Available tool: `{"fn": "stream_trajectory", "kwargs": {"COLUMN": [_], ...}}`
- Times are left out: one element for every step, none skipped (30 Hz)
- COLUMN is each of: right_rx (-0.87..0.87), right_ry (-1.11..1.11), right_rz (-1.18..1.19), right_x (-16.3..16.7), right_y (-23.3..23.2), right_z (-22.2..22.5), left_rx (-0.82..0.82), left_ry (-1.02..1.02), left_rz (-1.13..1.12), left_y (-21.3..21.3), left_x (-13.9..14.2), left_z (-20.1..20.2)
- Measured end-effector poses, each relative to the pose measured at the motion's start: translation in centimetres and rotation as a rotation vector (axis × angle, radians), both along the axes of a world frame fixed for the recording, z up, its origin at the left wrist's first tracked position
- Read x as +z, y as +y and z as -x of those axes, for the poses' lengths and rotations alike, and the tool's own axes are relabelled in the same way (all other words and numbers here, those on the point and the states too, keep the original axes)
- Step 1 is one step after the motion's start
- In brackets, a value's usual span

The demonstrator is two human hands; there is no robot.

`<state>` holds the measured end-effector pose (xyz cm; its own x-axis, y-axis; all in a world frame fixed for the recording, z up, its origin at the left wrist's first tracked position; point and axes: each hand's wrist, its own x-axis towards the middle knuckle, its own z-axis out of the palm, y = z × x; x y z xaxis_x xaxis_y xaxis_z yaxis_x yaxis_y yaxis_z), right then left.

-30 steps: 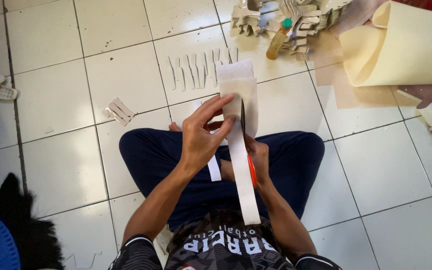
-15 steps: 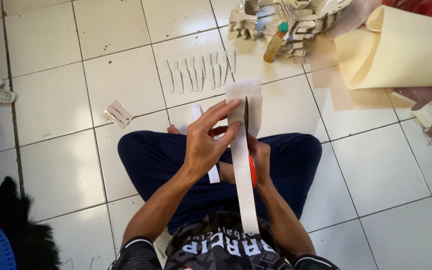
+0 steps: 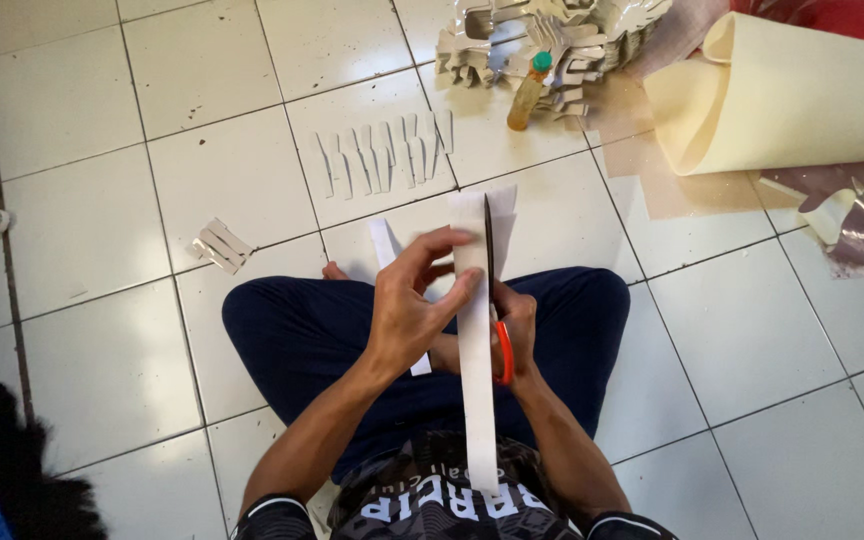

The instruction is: The person sits cross-legged on a tiled floor and cuts a long white sheet into narrow strips using red-handled scissors. They then arrange the cut pieces into neat rows on the floor and continue cutting tan strip pieces into smaller segments.

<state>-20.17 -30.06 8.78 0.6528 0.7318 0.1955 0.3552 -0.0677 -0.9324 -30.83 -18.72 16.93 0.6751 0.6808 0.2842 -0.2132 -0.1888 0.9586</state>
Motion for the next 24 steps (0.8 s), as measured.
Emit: {"fn": "stream_trajectory", "kwargs": {"right_rx": [-0.001,0.021,0.044,0.065,0.072,0.079,0.083,0.094,0.103,0.113,0.119,0.126,0.133,0.133,0.133,0.129,0.196,0.264,0.332,0.298,0.266,0.232,0.188,0.149], "right_ry": [0.009,0.04,0.076,0.111,0.11,0.106,0.102,0.15,0.2,0.25,0.271,0.291,0.315,0.313,0.309,0.305,0.268,0.231,0.193,0.242,0.292,0.345,0.33,0.312], "right_rz": [-0.022,-0.023,-0.021,-0.02,-0.019,-0.019,-0.019,-0.028,-0.035,-0.043,-0.024,-0.006,0.016,0.026,0.036,0.046,0.026,0.004,-0.02,0.024,0.071,0.12,0.142,0.166], "right_x": [-0.1,-0.2,-0.3,-0.3,-0.4,-0.6,-0.7,-0.9,-1.1,-1.3,-1.6,-1.9,-2.2,-2.5,-2.7,-2.9,-2.9,-2.9,-2.8,-2.7,-2.5,-2.4,-2.3,-2.2], "right_y": [-0.1,-0.2,-0.4,-0.5,-0.7,-0.8,-0.9,-1.0,-1.1,-1.3,-1.3,-1.3,-1.4,-1.5,-1.5,-1.6,-2.0,-2.3,-2.6,-2.9,-3.3,-3.6,-3.6,-3.5], "right_z": [0.1,0.0,0.0,0.0,0.0,-0.1,-0.1,-0.1,0.0,0.0,0.0,-0.1,-0.1,-0.1,-0.1,-0.2,-0.3,-0.3,-0.4,-0.5,-0.4,-0.3,-0.4,-0.7], "left_rx": [-0.018,-0.033,-0.109,-0.187,-0.264,-0.254,-0.247,-0.241,-0.226,-0.212,-0.195,-0.187,-0.177,-0.166,-0.128,-0.092,-0.057,0.057,0.171,0.286,0.36,0.434,0.508,0.505], "left_ry": [-0.087,-0.171,-0.115,-0.059,-0.007,0.021,0.05,0.081,0.079,0.077,0.071,0.061,0.053,0.047,0.107,0.168,0.23,0.208,0.183,0.154,0.005,-0.142,-0.292,-0.332], "left_rz": [0.045,0.093,0.17,0.247,0.322,0.321,0.319,0.319,0.34,0.359,0.375,0.375,0.379,0.384,0.398,0.413,0.429,0.516,0.599,0.679,0.733,0.783,0.83,0.839], "left_y": [0.2,0.3,0.8,1.3,1.6,1.8,1.8,1.8,1.6,1.4,1.3,1.2,1.1,1.1,1.1,1.1,1.2,1.5,2.2,3.0,4.2,5.6,6.5,7.0], "left_x": [-0.4,-0.9,-1.3,-1.6,-1.9,-2.2,-2.4,-2.5,-2.7,-2.8,-2.9,-3.1,-3.4,-3.8,-4.3,-5.0,-5.8,-6.8,-7.9,-9.0,-10.2,-11.3,-12.4,-13.4], "left_z": [-0.4,-0.7,-0.8,-1.0,-1.1,-1.1,-1.1,-1.1,-1.1,-1.0,-1.1,-1.3,-1.3,-1.3,-1.3,-1.3,-1.3,-1.3,-1.4,-1.3,-1.1,-0.7,-0.1,0.4]}}
